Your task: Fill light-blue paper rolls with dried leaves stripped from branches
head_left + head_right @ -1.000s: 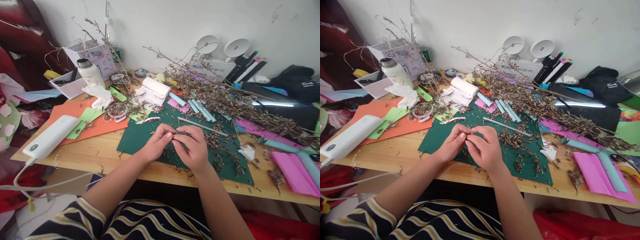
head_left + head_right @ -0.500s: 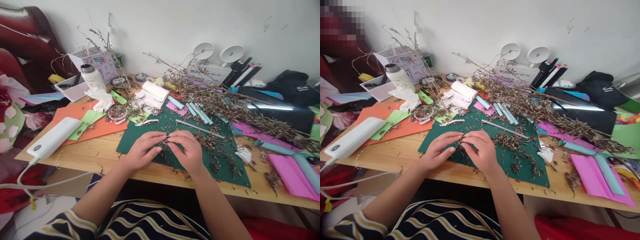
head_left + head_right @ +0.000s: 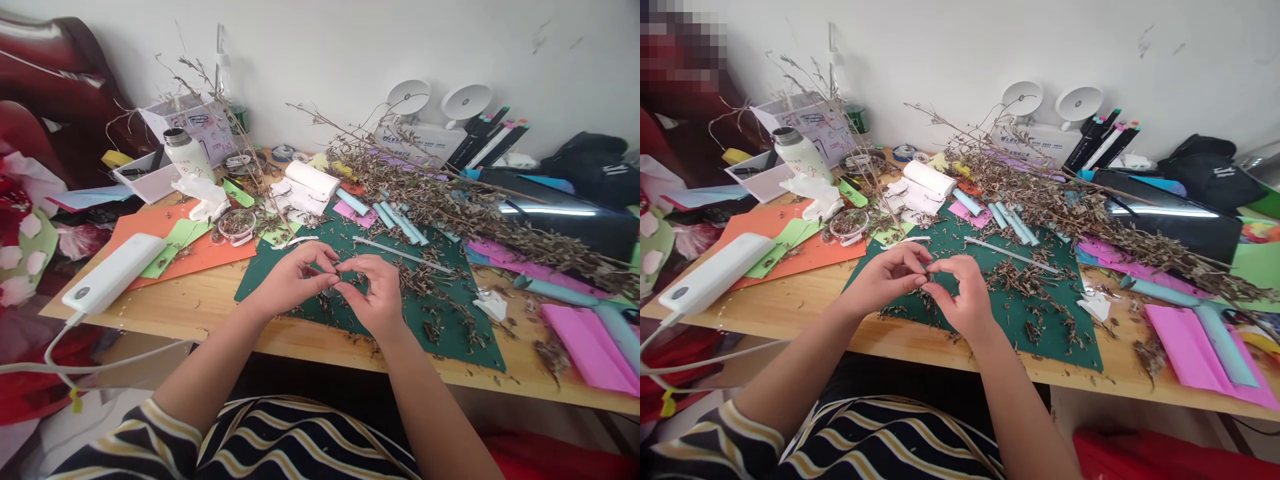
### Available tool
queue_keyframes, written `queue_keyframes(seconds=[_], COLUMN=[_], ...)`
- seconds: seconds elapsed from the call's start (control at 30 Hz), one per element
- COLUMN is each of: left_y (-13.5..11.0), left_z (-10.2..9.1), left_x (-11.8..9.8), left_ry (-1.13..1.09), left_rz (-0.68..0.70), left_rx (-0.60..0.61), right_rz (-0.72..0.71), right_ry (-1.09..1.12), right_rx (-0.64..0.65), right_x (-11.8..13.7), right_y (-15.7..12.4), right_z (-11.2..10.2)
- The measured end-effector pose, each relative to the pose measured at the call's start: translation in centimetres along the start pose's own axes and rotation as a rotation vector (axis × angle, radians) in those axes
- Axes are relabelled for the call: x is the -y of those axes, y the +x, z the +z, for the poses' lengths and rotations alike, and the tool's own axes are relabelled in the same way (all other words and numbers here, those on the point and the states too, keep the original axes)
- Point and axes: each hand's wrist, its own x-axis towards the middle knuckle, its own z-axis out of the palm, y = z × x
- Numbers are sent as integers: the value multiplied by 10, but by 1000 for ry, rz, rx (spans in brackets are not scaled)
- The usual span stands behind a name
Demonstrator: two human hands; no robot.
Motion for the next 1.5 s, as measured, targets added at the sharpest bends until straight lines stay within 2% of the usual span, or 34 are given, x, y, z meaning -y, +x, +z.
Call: queue_keyframes(seconds=[0.1,0.2,0.37,0.6,0.63,0.7,0.77,0.8,0.83,0.87,0.93,1.0,1.03,1.1,1.2,1.27,1.33,1.4,1.43,1.5], left_y=[8,10,7,7,7,6,4,2,1,0,-2,0,1,5,11,12,11,10,10,10], left_z=[1,4,15,35,36,36,37,38,39,41,47,51,52,53,49,45,43,43,43,44], left_x=[1,3,3,5,6,8,10,11,12,13,15,17,17,16,14,13,12,12,12,14], left_ry=[-323,-407,-458,-490,-488,-477,-470,-462,-447,-427,-381,-355,-355,-363,-373,-374,-377,-378,-374,-355], left_rz=[-248,-379,-298,-308,-306,-295,-275,-258,-235,-207,-151,-129,-133,-165,-208,-212,-200,-190,-187,-176], left_rx=[92,177,198,2,-19,-38,-33,-41,-53,-69,-96,-118,-131,-153,-127,-99,-83,-67,-57,-35], right_rz=[24,37,13,77,95,124,162,199,249,310,389,412,406,356,292,351,471,531,504,362], right_ry=[62,68,19,3,24,46,-15,-92,-207,-341,-644,-877,-956,-1029,-1010,-958,-851,-638,-485,-116], right_rx=[-6,8,-21,-28,-50,-177,-347,-383,-361,-275,5,214,268,309,319,312,238,34,-117,-415], right_x=[-4,-4,-7,-10,-10,-12,-18,-23,-31,-39,-60,-82,-91,-105,-113,-110,-100,-82,-70,-39], right_y=[-1,-1,-1,-1,0,3,9,11,14,16,19,17,15,11,12,20,34,51,60,74], right_z=[3,3,0,-5,-8,-22,-42,-53,-64,-73,-85,-87,-85,-78,-73,-77,-83,-87,-87,-80])
